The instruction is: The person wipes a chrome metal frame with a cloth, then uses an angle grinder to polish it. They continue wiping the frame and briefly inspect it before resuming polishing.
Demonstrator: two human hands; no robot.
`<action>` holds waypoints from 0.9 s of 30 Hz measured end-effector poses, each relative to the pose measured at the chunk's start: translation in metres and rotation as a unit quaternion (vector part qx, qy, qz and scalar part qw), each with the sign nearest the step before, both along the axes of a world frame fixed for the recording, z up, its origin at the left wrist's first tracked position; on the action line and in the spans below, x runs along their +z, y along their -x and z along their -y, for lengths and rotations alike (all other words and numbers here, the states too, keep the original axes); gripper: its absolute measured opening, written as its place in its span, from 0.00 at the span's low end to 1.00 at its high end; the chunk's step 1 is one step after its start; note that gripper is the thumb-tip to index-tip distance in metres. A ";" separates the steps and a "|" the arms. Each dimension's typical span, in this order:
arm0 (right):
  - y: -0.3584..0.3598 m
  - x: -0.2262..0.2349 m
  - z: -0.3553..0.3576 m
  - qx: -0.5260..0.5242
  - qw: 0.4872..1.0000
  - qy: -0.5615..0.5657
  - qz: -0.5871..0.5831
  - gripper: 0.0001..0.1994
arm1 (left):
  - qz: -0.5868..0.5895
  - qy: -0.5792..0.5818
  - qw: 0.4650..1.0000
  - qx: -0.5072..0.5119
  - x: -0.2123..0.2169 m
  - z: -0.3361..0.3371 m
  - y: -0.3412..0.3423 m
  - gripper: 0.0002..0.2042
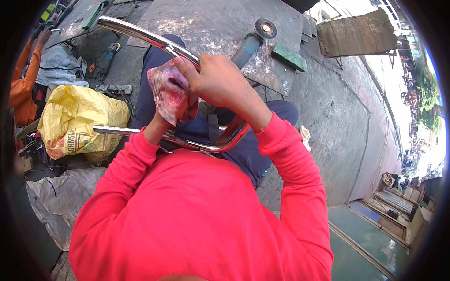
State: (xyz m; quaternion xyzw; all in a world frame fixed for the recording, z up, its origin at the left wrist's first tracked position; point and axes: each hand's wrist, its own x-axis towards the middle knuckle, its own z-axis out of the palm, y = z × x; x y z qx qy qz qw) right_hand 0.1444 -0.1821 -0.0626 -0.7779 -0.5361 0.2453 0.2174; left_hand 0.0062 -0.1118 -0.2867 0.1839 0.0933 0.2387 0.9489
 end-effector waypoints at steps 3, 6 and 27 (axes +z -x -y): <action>0.000 -0.002 0.001 -0.001 0.999 0.024 -0.028 0.33 | -0.099 -0.106 0.989 -0.017 -0.011 -0.003 0.015 0.19; -0.001 -0.012 -0.004 -0.001 0.999 0.001 -0.048 0.34 | -0.147 -0.235 0.960 -0.023 -0.002 -0.002 0.045 0.19; -0.005 -0.031 -0.003 -0.016 0.998 -0.054 -0.034 0.40 | 0.186 0.036 0.963 -0.190 0.029 -0.014 0.057 0.29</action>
